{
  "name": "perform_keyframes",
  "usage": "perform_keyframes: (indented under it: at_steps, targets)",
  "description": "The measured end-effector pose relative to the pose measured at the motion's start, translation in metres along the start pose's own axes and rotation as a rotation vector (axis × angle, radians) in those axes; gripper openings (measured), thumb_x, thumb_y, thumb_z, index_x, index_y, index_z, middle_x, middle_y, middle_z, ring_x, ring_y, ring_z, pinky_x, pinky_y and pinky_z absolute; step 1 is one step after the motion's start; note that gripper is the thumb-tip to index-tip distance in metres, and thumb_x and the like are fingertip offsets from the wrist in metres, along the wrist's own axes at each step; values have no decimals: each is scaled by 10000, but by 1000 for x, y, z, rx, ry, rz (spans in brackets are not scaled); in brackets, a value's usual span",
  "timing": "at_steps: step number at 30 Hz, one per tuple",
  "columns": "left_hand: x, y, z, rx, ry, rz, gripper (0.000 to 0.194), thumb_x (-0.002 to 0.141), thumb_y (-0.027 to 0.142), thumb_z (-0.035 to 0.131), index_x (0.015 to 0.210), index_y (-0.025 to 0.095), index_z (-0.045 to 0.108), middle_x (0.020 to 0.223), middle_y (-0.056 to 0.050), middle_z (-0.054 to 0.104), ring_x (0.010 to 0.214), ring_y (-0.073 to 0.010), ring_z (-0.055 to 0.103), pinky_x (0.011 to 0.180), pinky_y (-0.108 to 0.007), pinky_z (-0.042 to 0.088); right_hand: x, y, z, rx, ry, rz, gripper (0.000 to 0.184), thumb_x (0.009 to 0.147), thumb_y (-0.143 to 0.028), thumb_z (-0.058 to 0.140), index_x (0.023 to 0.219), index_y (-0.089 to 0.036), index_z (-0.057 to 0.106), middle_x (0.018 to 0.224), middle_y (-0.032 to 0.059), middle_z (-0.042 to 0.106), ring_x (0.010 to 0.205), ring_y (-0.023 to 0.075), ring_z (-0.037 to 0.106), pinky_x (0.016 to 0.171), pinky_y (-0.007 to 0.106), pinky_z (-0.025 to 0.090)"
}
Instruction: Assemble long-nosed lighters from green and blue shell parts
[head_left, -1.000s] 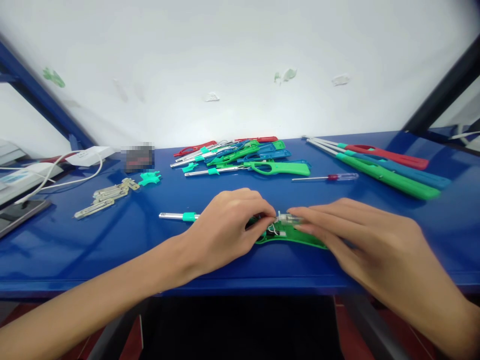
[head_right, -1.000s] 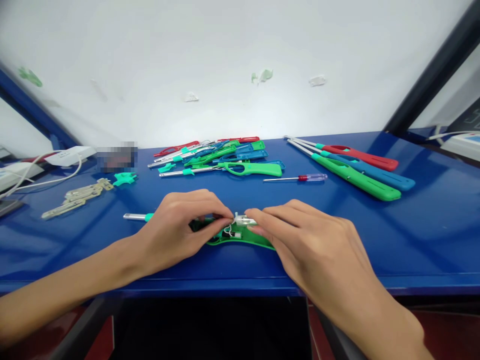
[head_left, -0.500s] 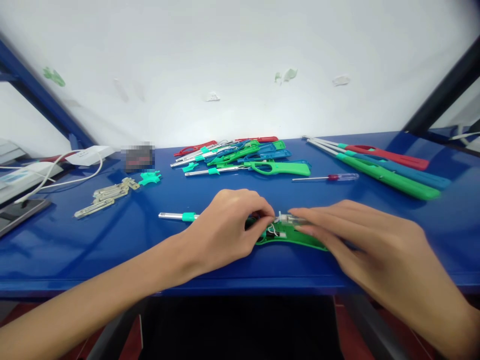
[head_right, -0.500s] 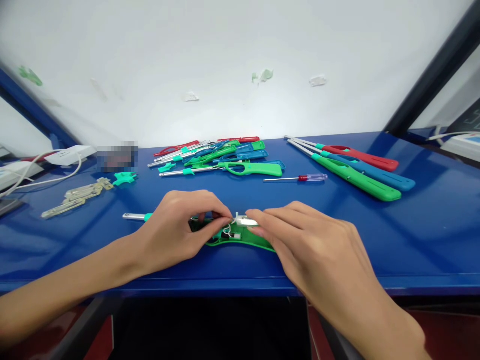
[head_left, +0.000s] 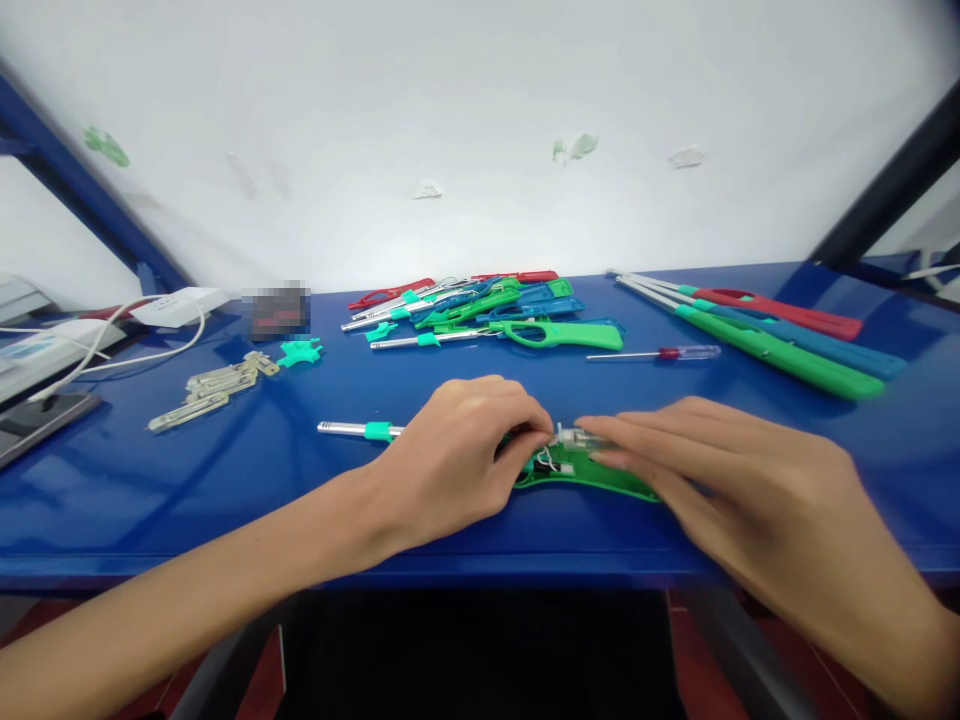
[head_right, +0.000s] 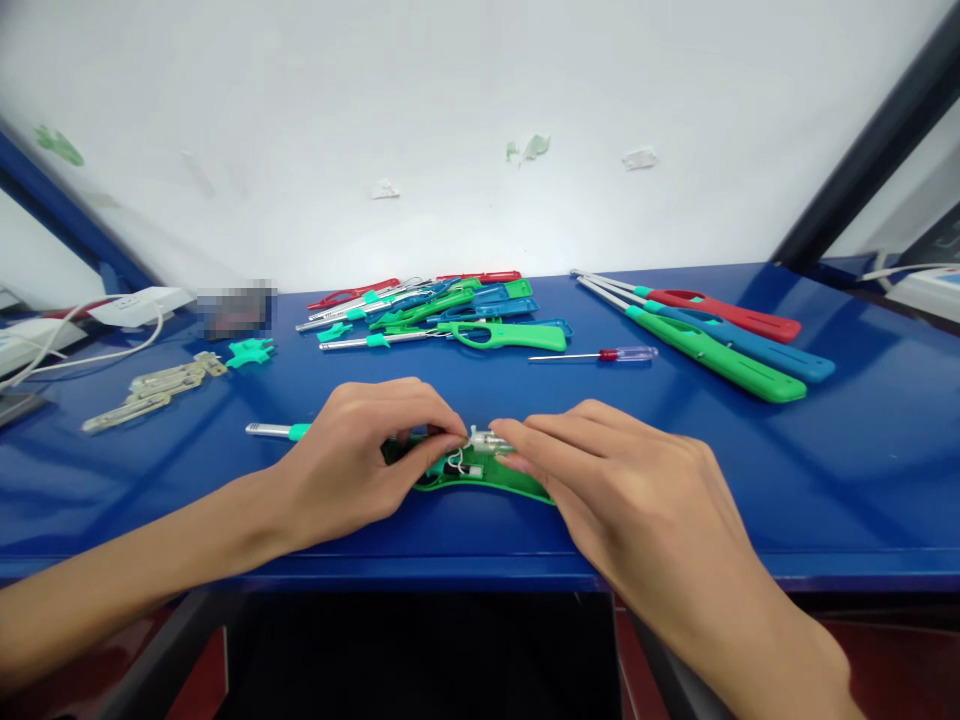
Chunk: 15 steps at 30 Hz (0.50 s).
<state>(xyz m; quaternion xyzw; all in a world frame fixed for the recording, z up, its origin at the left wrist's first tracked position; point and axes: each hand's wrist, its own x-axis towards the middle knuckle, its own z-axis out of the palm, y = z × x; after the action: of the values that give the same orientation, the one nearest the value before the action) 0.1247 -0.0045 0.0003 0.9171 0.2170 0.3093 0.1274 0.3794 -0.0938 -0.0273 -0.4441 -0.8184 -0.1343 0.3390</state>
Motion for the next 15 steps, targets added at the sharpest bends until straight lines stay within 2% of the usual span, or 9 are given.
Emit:
perform_keyframes:
  at_steps: [5, 10, 15]
  targets:
    - [0, 0, 1, -5, 0, 4, 208, 1022, 4, 715, 955, 157, 839, 908, -25, 859, 735, -155, 716, 664, -259, 529, 1, 0, 0, 9, -7, -7, 254, 1174, -200, 632, 1309, -289, 828, 1133, 4, 925, 905, 235, 868, 587, 348, 578]
    - [1, 0, 0, 3, 0, -2, 203, 1020, 2, 729, 963, 154, 850, 906, -22, 865, 732, -159, 735, 664, -263, 532, 1, -1, 1, -3, -4, 9, 258, 1166, -192, 641, 1291, -283, 848, 1133, 11, 929, 904, 249, 875, 638, 360, 614]
    - [-1, -1, -6, 14, -27, 3, 199, 1085, 82, 717, 999, 173, 872, 925, -22, 881, 825, -201, 811, 772, -306, 569, 1, -2, 1, -4, 6, 16, 227, 1163, -215, 665, 1273, -258, 859, 1144, 7, 930, 917, 243, 880, 664, 360, 626]
